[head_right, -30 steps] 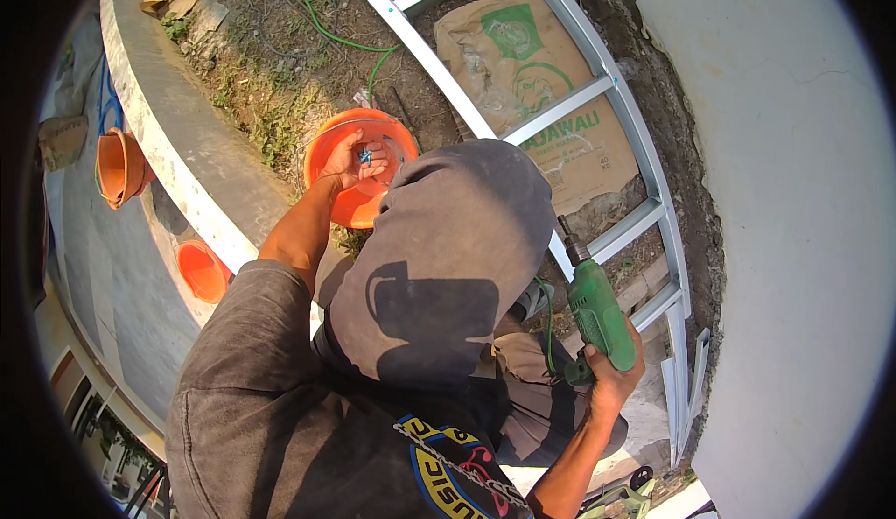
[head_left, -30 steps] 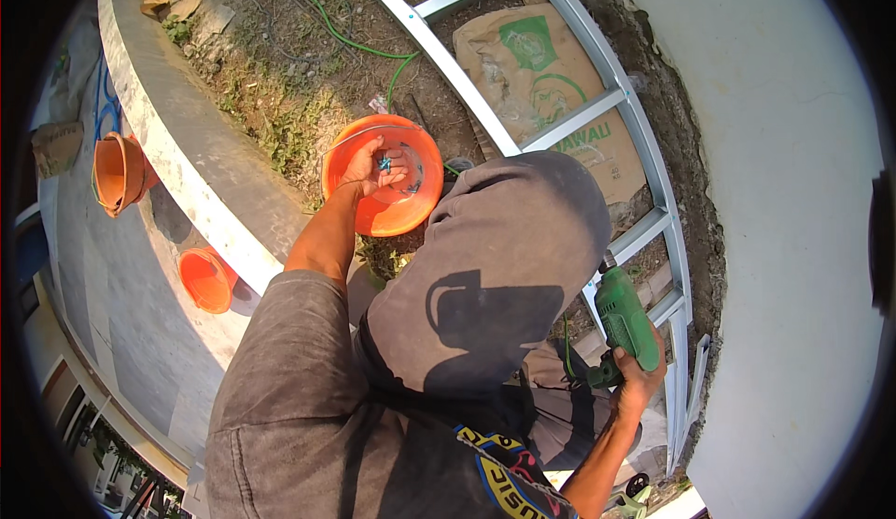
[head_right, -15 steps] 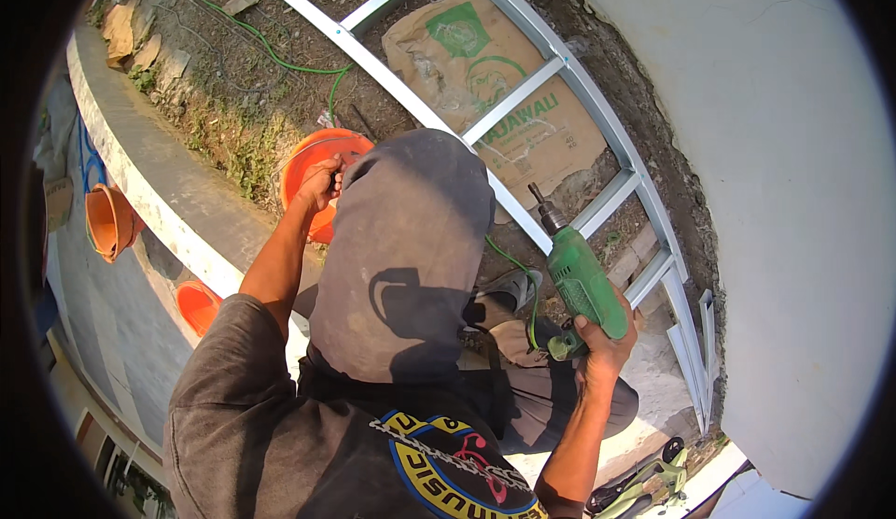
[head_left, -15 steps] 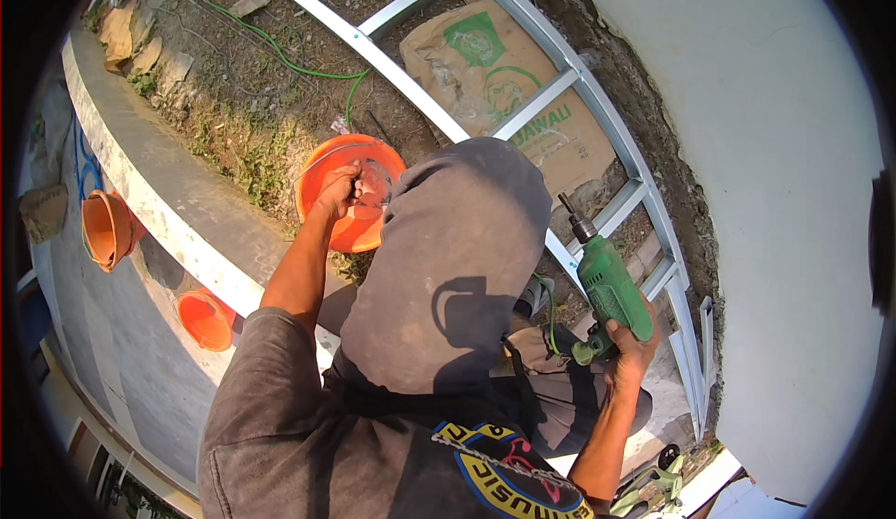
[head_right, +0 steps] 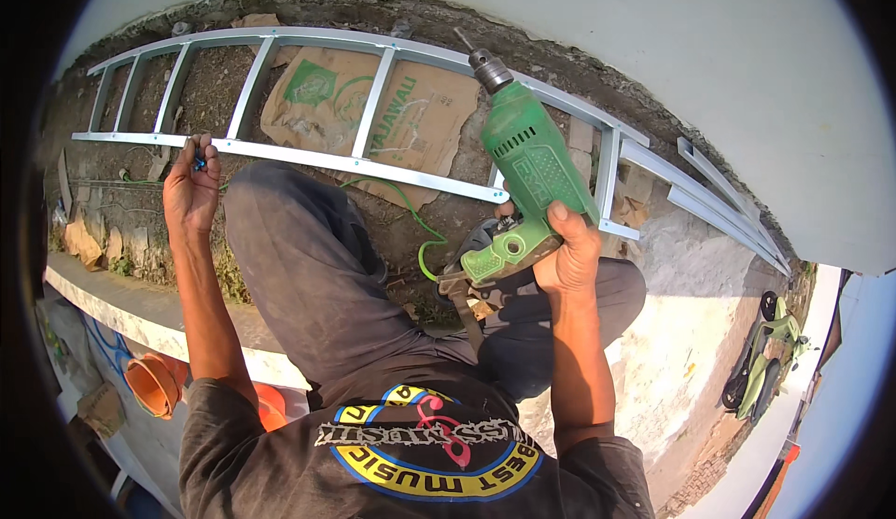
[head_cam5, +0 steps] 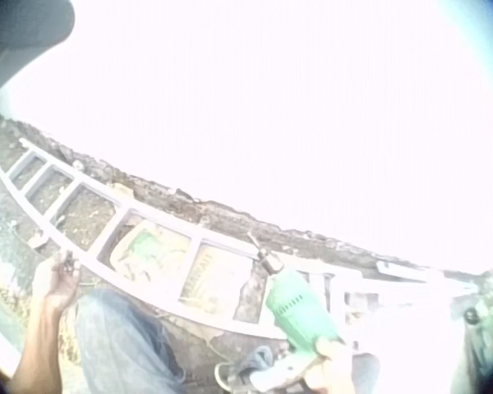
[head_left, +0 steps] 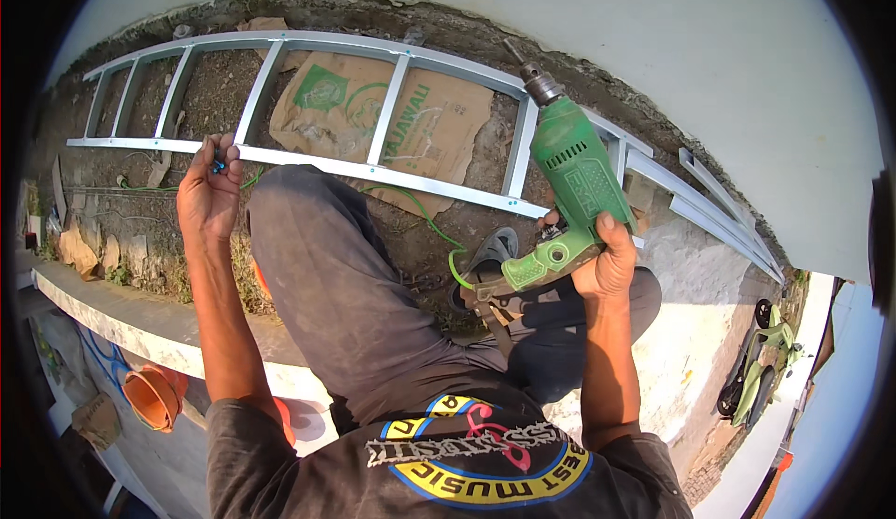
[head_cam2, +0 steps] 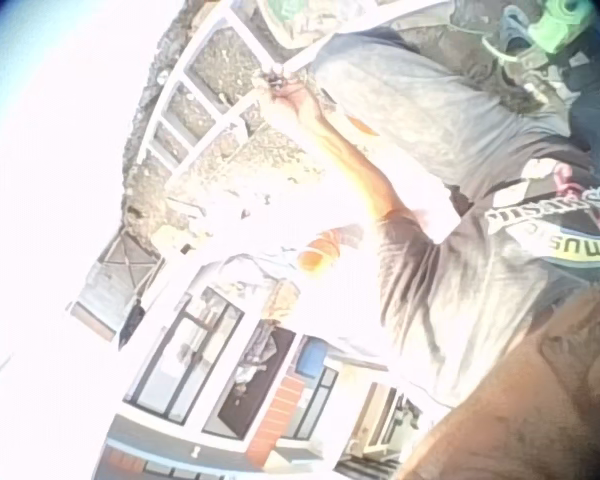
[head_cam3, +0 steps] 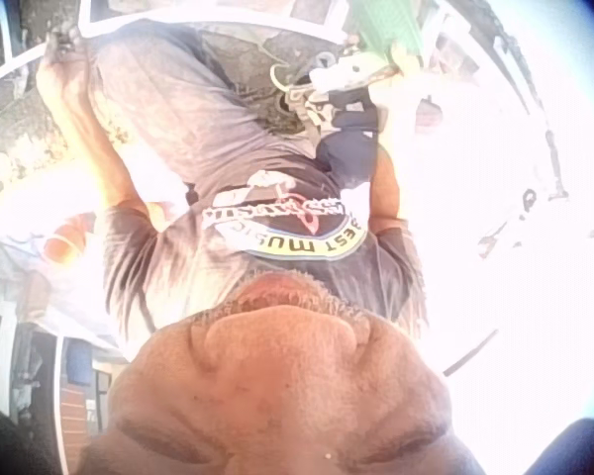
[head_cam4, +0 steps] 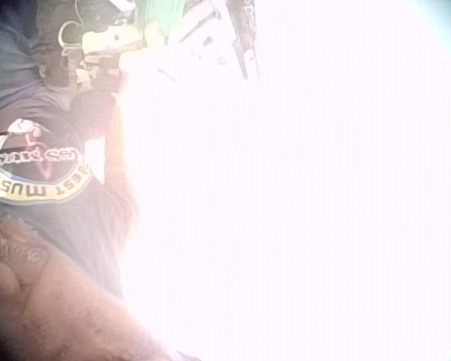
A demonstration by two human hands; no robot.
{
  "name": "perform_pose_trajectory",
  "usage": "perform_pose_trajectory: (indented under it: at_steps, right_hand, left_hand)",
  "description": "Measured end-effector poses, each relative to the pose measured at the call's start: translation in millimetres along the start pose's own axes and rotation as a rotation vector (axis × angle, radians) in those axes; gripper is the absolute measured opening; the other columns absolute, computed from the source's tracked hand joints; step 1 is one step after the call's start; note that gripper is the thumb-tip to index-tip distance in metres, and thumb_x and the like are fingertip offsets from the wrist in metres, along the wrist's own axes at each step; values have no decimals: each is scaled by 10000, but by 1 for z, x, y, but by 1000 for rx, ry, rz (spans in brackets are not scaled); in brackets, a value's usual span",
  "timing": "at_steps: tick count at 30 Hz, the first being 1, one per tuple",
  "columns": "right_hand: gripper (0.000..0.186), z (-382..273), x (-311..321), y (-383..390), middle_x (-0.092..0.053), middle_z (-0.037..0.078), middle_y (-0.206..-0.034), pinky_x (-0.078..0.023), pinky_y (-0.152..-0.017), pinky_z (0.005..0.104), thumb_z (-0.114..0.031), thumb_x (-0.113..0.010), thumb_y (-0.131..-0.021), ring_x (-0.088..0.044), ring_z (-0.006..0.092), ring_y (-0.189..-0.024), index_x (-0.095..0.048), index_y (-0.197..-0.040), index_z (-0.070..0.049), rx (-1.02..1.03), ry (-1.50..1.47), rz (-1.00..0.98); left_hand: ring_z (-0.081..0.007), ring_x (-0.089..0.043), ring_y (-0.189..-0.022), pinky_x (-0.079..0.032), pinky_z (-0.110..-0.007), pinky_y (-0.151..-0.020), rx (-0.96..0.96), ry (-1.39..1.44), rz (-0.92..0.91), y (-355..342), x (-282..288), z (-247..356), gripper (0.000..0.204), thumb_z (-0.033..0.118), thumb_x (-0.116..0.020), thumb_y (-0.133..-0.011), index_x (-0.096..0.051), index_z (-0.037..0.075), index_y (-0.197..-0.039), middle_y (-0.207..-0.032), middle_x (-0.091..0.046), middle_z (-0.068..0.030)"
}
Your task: Use a power drill to secure screws into a light-gauge steel frame assembly.
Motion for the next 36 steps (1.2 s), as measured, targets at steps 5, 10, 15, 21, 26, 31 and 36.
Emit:
perform_pose_trajectory:
  at_steps: [5,10,15,21,26,31,36]
  right_hand:
    - [621,28,8,23,-656,190,-1187,-607,-832,405,-19,-705,-779,-686,266,-1000,-501,-1357,78,104,178,150]
    - [619,22,13,37,-661,188,-1182,-606,-834,391,24,-708,-774,-689,249,-991,-506,-1355,86,161,144,147]
    - [633,17,18,36,-679,195,-1141,-583,-834,386,-36,-686,-761,-701,266,-932,-506,-1355,90,153,189,173]
    - [645,17,21,35,-684,192,-1126,-588,-825,384,-19,-706,-746,-699,260,-941,-509,-1348,103,149,237,143]
    - [672,19,17,32,-670,206,-1164,-603,-832,400,-54,-721,-735,-697,272,-977,-503,-1350,108,153,269,107]
    - [679,26,10,24,-670,202,-1163,-606,-825,404,-56,-718,-724,-697,275,-977,-509,-1351,101,137,334,97]
    - [680,29,3,17,-669,199,-1165,-607,-824,403,-53,-721,-715,-696,279,-981,-514,-1345,98,116,339,69]
  left_hand:
    - [-190,-613,-838,-537,-283,-721,199,107,-316,13,-145,-40,210,173,-620,-1007,-632,-18,-1095,-962,-664,-108]
    - [-162,-607,-780,-525,-280,-685,358,-44,-336,3,-196,-128,243,234,-641,-999,-664,7,-1083,-894,-661,-64]
    - [-172,-649,-786,-550,-285,-693,369,-207,-269,-14,-169,-169,252,242,-607,-1018,-658,7,-1095,-964,-699,-104]
    - [-210,-690,-855,-587,-297,-737,463,-150,-312,-9,-183,-189,174,175,-501,-1056,-589,25,-1062,-1190,-678,-233]
    - [-161,-635,-786,-533,-267,-672,462,-128,-273,-8,-187,-197,181,213,-662,-985,-621,42,-1025,-1087,-701,-162]
    - [-130,-566,-719,-483,-247,-635,465,-107,-221,-3,-180,-191,235,254,-696,-964,-648,35,-1036,-1070,-689,-111]
    - [-125,-583,-688,-483,-251,-568,465,-102,-228,0,-178,-191,267,298,-674,-977,-614,45,-1039,-1079,-687,-121]
Point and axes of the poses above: each hand's wrist, its own y-axis away from the middle knuckle, its own x-axis out of the back of the hand, z = x × y, the point moved 3 cm from there along -y, towards the middle knuckle
